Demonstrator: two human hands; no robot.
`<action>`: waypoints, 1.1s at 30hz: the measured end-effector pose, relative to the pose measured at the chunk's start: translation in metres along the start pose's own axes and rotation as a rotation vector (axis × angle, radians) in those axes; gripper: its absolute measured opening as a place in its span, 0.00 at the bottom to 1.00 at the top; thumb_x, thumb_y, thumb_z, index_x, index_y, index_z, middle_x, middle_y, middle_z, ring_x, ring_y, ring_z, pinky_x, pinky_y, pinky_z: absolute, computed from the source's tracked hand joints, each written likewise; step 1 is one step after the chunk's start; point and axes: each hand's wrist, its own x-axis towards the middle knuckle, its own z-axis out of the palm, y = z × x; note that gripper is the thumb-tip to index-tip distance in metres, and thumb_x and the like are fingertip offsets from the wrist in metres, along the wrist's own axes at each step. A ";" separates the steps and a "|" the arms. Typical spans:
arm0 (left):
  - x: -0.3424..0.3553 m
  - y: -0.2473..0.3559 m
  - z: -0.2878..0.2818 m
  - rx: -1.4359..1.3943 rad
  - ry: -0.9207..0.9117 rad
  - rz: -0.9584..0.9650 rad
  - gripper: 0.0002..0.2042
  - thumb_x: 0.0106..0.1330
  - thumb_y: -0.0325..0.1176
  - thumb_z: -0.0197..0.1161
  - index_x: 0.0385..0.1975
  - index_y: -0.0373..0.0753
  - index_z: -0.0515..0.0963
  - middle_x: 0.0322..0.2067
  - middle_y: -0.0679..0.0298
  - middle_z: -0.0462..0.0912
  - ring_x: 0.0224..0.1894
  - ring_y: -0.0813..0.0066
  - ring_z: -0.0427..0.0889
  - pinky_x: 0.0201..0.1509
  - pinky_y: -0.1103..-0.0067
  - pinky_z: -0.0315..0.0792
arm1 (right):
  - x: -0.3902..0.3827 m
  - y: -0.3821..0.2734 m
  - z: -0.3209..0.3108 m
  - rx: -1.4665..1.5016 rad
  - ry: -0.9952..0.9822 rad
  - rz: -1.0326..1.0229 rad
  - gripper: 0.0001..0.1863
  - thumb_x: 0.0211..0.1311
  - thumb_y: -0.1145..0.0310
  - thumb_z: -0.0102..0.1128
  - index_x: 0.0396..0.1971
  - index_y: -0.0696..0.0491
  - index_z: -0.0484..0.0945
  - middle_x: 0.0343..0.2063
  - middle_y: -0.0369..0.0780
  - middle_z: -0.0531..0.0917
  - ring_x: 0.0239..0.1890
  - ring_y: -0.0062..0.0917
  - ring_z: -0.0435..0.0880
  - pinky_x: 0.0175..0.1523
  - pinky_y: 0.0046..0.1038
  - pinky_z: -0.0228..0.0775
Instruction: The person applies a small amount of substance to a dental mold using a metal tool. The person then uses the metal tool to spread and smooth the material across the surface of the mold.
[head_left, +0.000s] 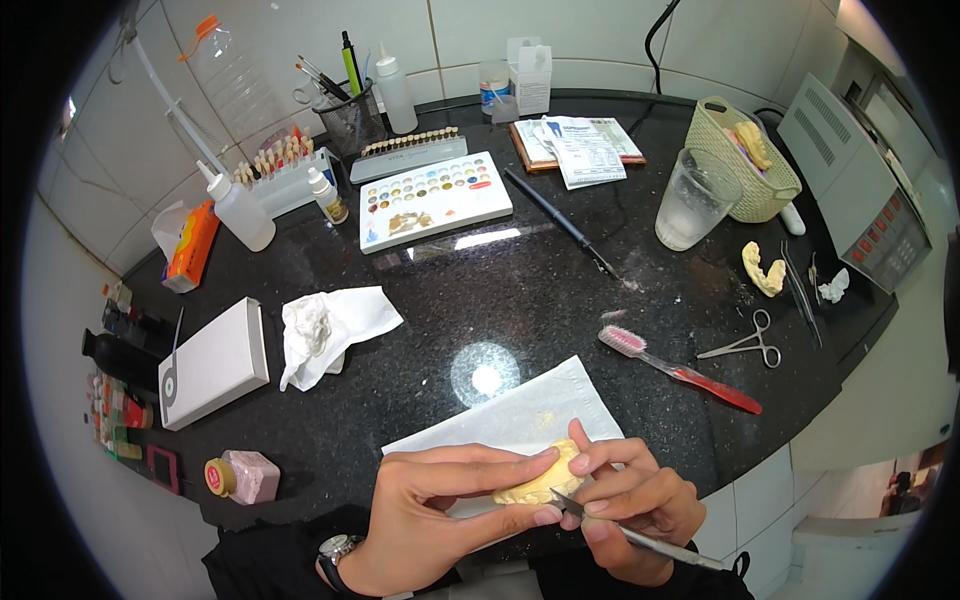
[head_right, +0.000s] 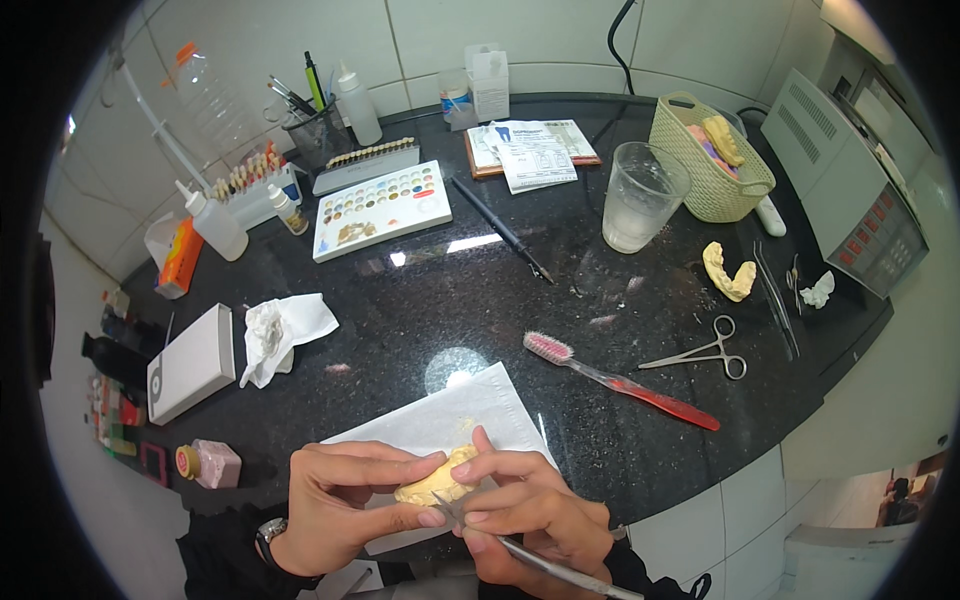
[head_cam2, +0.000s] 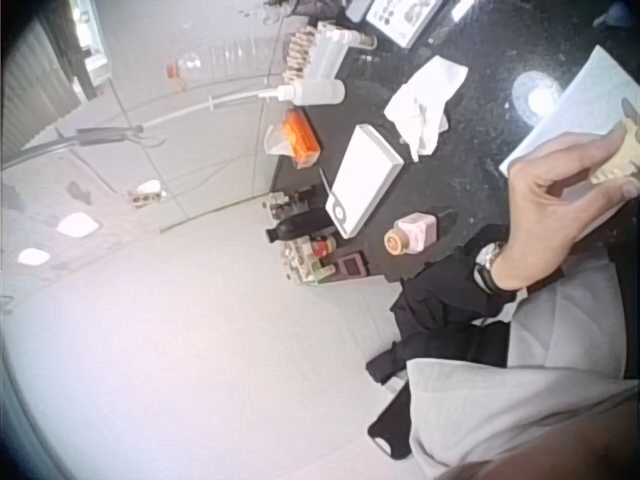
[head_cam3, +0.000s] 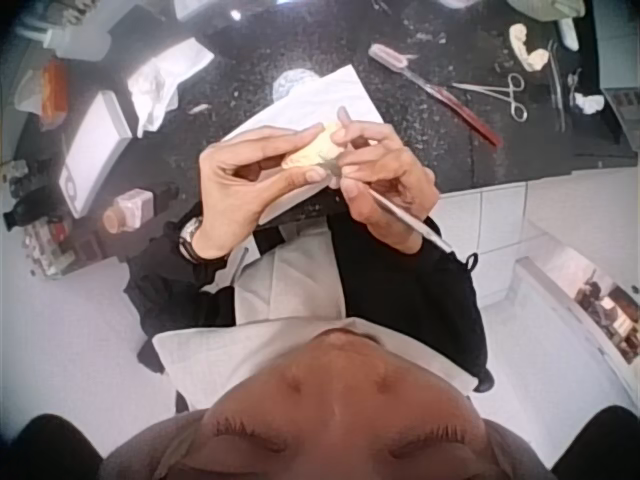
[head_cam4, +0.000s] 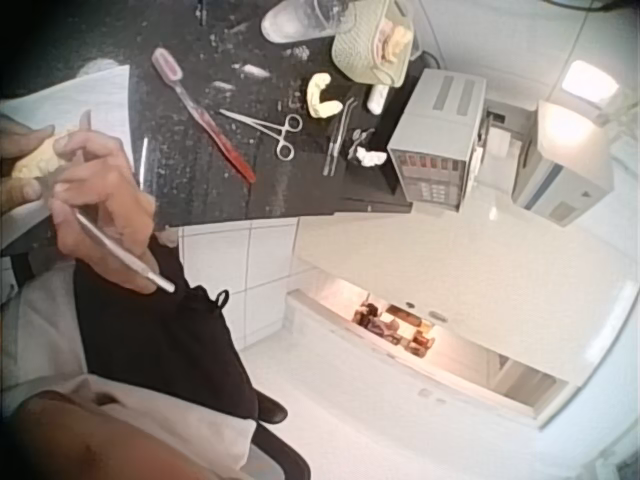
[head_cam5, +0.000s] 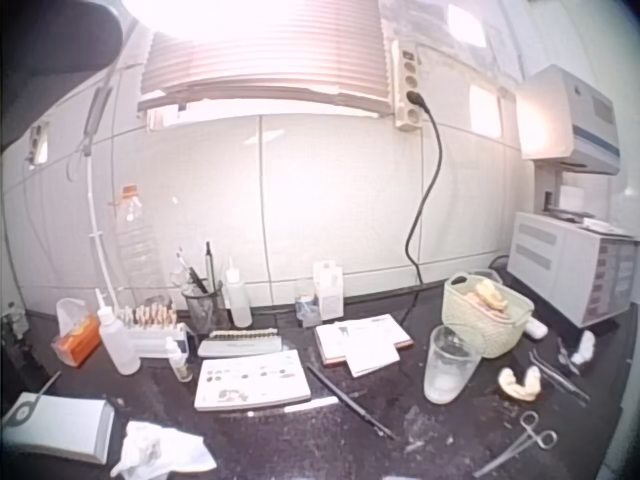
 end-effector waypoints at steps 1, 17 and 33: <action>0.000 0.000 0.000 0.000 0.001 -0.004 0.19 0.44 0.20 0.73 0.39 0.30 0.80 0.35 0.49 0.82 0.36 0.70 0.82 0.40 0.82 0.76 | 0.000 0.000 0.000 -0.003 0.004 -0.003 0.07 0.54 0.75 0.60 0.28 0.58 0.69 0.22 0.47 0.80 0.45 0.33 0.76 0.60 0.55 0.59; 0.001 0.004 -0.001 0.020 0.004 0.031 0.19 0.44 0.20 0.72 0.39 0.30 0.80 0.36 0.49 0.82 0.37 0.71 0.83 0.40 0.83 0.76 | -0.005 0.007 0.001 0.006 0.114 -0.061 0.16 0.58 0.64 0.60 0.37 0.58 0.67 0.22 0.46 0.79 0.41 0.32 0.77 0.61 0.55 0.57; 0.011 0.015 -0.021 0.352 -0.128 0.336 0.21 0.40 0.25 0.76 0.38 0.29 0.80 0.31 0.51 0.83 0.33 0.66 0.85 0.36 0.80 0.78 | 0.050 -0.018 -0.005 -0.381 -0.225 -0.096 0.15 0.47 0.79 0.65 0.38 0.57 0.77 0.37 0.45 0.82 0.41 0.37 0.81 0.47 0.34 0.72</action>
